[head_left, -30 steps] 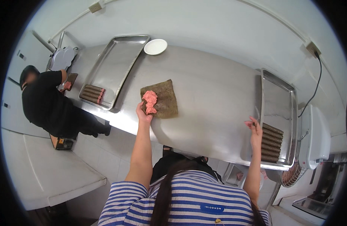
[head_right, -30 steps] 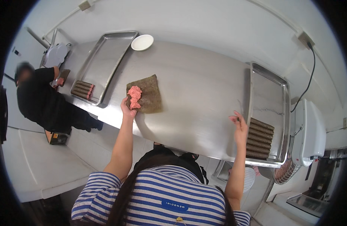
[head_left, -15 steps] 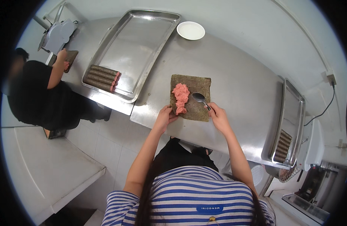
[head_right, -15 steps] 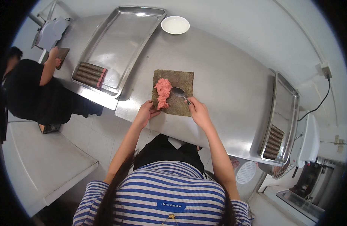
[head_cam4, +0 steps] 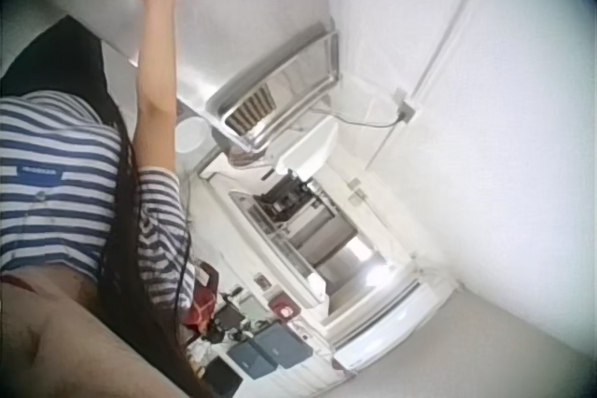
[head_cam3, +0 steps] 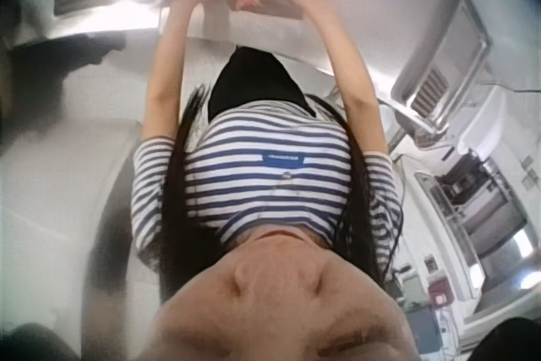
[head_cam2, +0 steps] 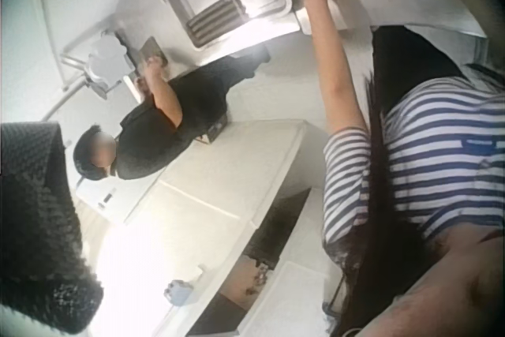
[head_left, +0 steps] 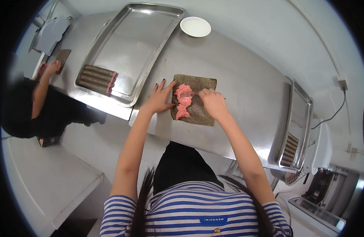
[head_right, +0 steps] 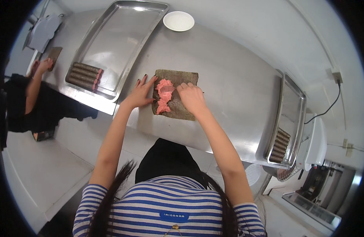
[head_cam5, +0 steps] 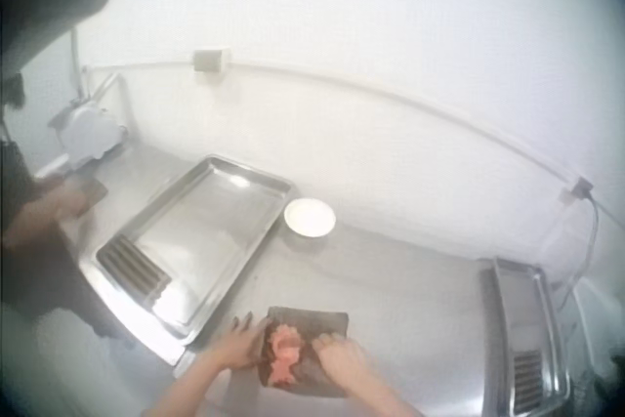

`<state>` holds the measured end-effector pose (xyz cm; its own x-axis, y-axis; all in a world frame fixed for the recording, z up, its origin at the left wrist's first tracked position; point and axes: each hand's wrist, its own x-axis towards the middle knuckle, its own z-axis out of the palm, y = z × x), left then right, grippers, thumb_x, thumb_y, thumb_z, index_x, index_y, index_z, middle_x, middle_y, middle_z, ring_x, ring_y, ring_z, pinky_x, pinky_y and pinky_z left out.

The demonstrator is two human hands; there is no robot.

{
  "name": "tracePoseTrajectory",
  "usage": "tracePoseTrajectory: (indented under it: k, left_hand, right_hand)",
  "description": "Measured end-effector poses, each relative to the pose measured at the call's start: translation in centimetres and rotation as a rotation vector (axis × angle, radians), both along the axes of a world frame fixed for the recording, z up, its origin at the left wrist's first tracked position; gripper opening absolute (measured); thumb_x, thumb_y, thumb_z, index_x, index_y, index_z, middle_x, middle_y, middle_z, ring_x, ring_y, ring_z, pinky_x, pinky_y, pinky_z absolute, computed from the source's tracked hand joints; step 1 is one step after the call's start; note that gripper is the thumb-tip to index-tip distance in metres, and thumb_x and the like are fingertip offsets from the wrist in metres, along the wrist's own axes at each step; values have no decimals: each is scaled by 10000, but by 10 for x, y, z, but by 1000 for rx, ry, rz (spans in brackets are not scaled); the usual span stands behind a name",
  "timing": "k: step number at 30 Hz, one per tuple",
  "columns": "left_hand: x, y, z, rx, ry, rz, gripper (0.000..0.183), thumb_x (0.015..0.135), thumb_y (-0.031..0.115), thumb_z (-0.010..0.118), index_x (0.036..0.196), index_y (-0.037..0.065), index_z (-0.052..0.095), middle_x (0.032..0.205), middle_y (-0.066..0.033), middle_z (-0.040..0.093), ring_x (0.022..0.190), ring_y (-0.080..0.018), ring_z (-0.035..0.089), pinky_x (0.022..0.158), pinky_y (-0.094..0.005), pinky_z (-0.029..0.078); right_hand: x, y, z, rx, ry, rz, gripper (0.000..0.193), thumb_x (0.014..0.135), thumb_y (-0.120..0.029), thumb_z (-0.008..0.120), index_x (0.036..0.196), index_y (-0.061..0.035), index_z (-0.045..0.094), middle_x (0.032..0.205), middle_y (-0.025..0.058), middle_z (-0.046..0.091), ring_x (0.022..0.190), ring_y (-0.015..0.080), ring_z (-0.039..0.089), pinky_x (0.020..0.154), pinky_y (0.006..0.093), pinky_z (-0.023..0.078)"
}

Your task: The person spreads a pink filling onto a sheet of nori using a spoon, then rolls the nori into a cylindrical sushi roll. The completed roll is placed on a metal tray alongside other finished rolls. The process is repeated with additional nori sheets.

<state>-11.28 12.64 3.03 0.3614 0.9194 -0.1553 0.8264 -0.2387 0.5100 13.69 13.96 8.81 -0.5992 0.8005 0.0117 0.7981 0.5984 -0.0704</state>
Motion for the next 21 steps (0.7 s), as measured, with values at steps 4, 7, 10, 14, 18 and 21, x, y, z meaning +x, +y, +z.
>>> tracePoseTrajectory:
  k: [4,7,10,14,18,21]
  left_hand:
    - [5,0,6,-72,65,25,1020,698,228,770,1501,173,143,1475,-133,356,1417,-372,192,1154,-533,173]
    - [3,-1,5,-44,87,32,1047,696,258,780,1504,167,120,1445,-141,406,1415,-367,206,1153,-530,173]
    - [3,-1,6,-21,87,38,1056,688,258,783,1504,164,121,1447,-133,406,1415,-363,207,1152,-534,173]
    - [2,0,-1,10,65,29,1081,669,273,793,1505,165,117,1443,-128,414,1415,-361,210,1151,-540,167]
    - [4,9,12,-70,116,-3,1116,643,308,803,1508,158,114,1507,-102,315,1423,-347,196,1153,-530,173]
    - [-4,11,6,11,115,-24,1159,625,349,820,1509,150,97,1415,-125,454,1417,-346,216,1150,-541,165]
  right_hand:
    - [0,18,-9,-30,40,9,217,717,-1,571,915,-72,620,901,64,613,892,259,610,727,389,523]
    - [-3,27,-11,-30,88,56,136,773,-64,540,875,-68,631,880,68,629,884,253,625,726,387,520]
    - [-5,40,-12,-55,61,40,151,774,-58,538,883,-60,641,903,79,643,903,269,626,744,397,517]
    - [-8,47,-14,-79,94,16,168,764,-44,554,897,-63,655,926,84,655,912,282,631,753,417,517]
    - [-9,58,-11,-154,58,-20,225,753,-36,570,944,-90,674,954,89,668,917,291,641,760,422,519]
    - [-17,57,-2,-261,69,-102,278,756,-30,561,985,-119,692,984,98,676,922,302,647,768,420,519]
